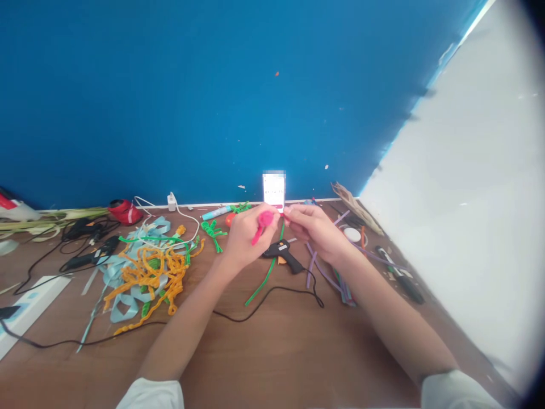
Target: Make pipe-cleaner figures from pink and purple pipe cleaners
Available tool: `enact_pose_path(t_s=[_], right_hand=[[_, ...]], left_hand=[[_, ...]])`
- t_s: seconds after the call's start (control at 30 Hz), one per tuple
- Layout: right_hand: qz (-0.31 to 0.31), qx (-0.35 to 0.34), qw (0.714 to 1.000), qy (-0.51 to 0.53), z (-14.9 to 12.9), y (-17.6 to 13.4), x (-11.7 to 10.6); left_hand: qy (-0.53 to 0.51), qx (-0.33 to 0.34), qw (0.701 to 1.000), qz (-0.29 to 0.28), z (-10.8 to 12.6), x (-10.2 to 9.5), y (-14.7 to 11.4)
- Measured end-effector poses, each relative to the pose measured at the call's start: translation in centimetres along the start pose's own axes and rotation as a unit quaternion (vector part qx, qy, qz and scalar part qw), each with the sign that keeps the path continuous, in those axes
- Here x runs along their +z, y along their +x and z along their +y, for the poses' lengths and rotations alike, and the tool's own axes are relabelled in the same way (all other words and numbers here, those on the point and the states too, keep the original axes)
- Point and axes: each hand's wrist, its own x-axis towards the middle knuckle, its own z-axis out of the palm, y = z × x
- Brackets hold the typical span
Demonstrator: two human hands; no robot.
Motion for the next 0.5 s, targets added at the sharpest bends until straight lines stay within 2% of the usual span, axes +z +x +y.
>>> enact_pose_path(t_s=[0.03,0.07,0.13,0.2,0.33,0.5], right_hand=[[0.031,-0.058,0.995,-0.071,-0.1,0.0,-0.1],[0.062,-0.122,0.979,-0.151,-0.3,0.0,-0.3],[0.098,-0.238,0.920,-0.296,-0.5,-0.1,-0.7],[0.092,-0.312,0.866,-0.380,-0.7,-0.3,-1.0],[0.075,-0.370,0.815,-0.439,-0.5,-0.4,-1.3],[0.062,-0.394,0.755,-0.521,-0.5,-0.4,-1.5]], left_hand=[[-0.066,-0.055,0.996,-0.007,0.2,-0.1,0.1],[-0.127,-0.101,0.987,-0.008,0.4,-0.2,0.2],[-0.226,-0.173,0.959,-0.001,0.6,-0.4,0.4],[-0.293,-0.218,0.931,0.006,0.7,-0.5,0.6],[-0.353,-0.263,0.898,-0.017,0.7,-0.5,0.7],[-0.360,-0.280,0.890,-0.015,0.7,-0.2,0.5]])
